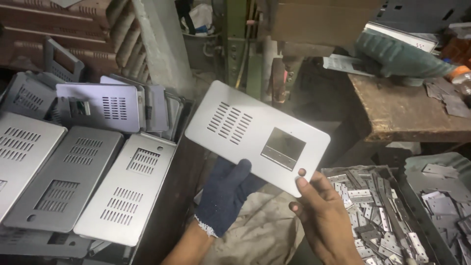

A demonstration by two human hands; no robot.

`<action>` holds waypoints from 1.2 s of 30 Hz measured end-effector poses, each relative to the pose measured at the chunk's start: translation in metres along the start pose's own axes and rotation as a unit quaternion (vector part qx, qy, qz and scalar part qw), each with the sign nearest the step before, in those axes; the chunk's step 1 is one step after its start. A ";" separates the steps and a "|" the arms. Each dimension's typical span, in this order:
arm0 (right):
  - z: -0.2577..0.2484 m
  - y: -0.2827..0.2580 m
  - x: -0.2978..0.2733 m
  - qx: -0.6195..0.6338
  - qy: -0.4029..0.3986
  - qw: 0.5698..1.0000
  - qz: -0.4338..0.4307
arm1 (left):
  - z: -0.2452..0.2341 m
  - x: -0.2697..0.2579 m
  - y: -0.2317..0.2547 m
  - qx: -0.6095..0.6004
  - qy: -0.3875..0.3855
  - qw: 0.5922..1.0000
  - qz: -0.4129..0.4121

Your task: The person picks up a perforated metal panel from a bin, positions it under a press machine, and operates the press to form or punch the panel, with sparks visible during pressing. They then remove the finished panel, place it into a large bin of completed panels, and repeat the cycle with new panels.

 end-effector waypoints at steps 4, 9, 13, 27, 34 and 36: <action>-0.001 -0.002 0.000 0.015 0.011 1.000 -0.006 | 0.006 0.001 0.002 -0.007 0.005 1.000 -0.010; -0.003 -0.003 0.003 0.027 0.001 0.999 -0.031 | 0.004 0.001 -0.002 -0.015 -0.003 1.000 -0.002; -0.006 -0.005 0.006 0.036 -0.006 0.998 -0.041 | 0.007 0.002 -0.002 -0.026 -0.011 1.000 -0.001; 0.027 -0.049 0.000 0.033 -0.047 0.997 -0.047 | 0.030 0.018 0.025 0.030 0.034 0.998 0.045; 0.038 -0.087 0.026 0.010 -0.060 0.996 -0.059 | 0.046 0.055 0.033 0.045 0.013 0.994 0.099; 0.046 -0.102 0.036 0.004 -0.070 0.996 -0.064 | 0.045 0.076 0.028 0.027 0.032 0.995 0.090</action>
Point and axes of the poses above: each hand's wrist, its own x-axis towards the middle knuckle, its own z-axis out of the palm, y = z × x, the point moved 8 cm from there along x, towards the middle knuckle, and after that the axes turned 15 degrees about z, right-handed, at the moved point
